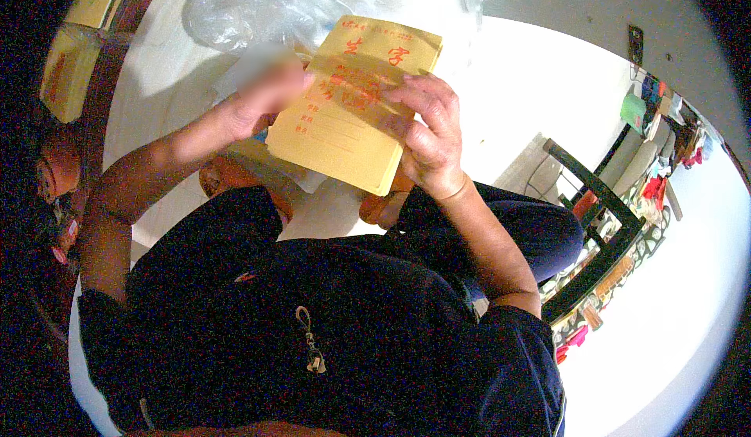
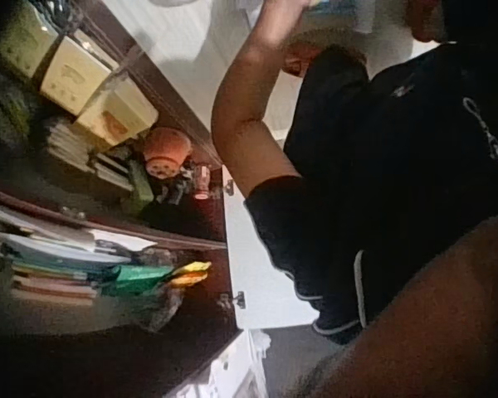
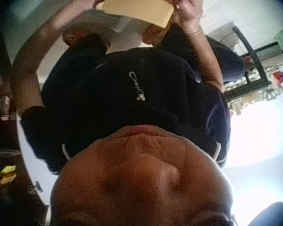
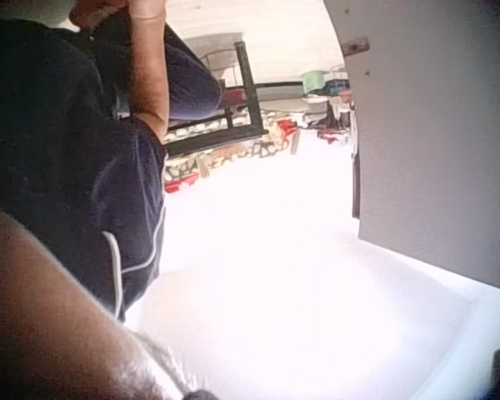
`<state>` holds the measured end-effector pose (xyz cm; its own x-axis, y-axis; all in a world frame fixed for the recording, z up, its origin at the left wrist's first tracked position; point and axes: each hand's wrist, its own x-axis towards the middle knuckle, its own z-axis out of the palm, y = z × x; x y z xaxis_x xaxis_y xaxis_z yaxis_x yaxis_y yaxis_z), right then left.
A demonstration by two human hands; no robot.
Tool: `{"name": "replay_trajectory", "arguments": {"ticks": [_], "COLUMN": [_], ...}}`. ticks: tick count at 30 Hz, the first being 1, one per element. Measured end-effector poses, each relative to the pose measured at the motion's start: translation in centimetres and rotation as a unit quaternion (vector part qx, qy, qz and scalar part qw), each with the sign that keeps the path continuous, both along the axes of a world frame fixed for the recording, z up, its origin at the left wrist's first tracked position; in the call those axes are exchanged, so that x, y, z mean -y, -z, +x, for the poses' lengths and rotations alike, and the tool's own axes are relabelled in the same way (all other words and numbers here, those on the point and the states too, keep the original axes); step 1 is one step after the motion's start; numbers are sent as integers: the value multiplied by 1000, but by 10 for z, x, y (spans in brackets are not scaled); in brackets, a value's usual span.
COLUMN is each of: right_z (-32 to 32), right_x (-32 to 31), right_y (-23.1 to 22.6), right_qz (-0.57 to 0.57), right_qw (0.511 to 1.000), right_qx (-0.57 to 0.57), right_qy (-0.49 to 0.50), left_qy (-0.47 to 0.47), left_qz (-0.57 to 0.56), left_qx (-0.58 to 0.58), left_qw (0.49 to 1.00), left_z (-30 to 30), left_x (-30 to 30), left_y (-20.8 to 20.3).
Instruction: The person sits on the floor and unpacks yellow notebooks from plastic bags, placing them into a wooden cabinet. They then move to a table to arrange and stack the notebooks, occasionally flipping through the pages.
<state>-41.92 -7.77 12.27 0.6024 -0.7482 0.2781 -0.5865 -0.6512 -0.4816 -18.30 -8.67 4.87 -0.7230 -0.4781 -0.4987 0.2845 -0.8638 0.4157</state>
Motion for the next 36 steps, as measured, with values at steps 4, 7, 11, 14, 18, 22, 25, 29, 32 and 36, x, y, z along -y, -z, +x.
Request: {"name": "replay_trajectory", "arguments": {"ticks": [4, 7, 11, 14, 18, 22, 25, 29, 32, 36], "right_z": [0, 2, 7, 10, 21, 19, 22, 23, 32, 28], "right_x": [-13, -17, -6, 0, -2, -8, -6, -13, -32, -30], "right_y": [9, 10, 14, 15, 17, 21, 13, 12, -15, -39], "right_qz": [5, 21, 246, 554, 595, 538, 572, 657, 617, 498], "right_qw": [1000, 992, 912, 591, 475, 640, 576, 476, 482, 685], "right_qx": [-23, -70, 90, 441, 545, 365, 395, 383, 389, 371], "right_qy": [-12, 106, 317, 388, 352, 410, 430, 443, 485, 381], "left_qy": [-86, -95, -109, -92, -56, -18, -46, 22, 105, 128], "left_qz": [-46, -73, -132, -143, -267, -269, -180, -76, -113, -22], "left_qx": [-67, -27, 1, 6, 95, 104, 32, -94, -45, -82], "left_qw": [993, 992, 985, 985, 957, 957, 982, 992, 987, 988], "left_z": [-7, -4, 1, 5, 4, -4, -3, -5, -4, -16], "left_x": [-13, -14, -24, -27, -35, -44, -48, -57, -67, -93], "left_y": [17, 13, 8, 4, 7, -5, -13, 4, -24, 0]}}
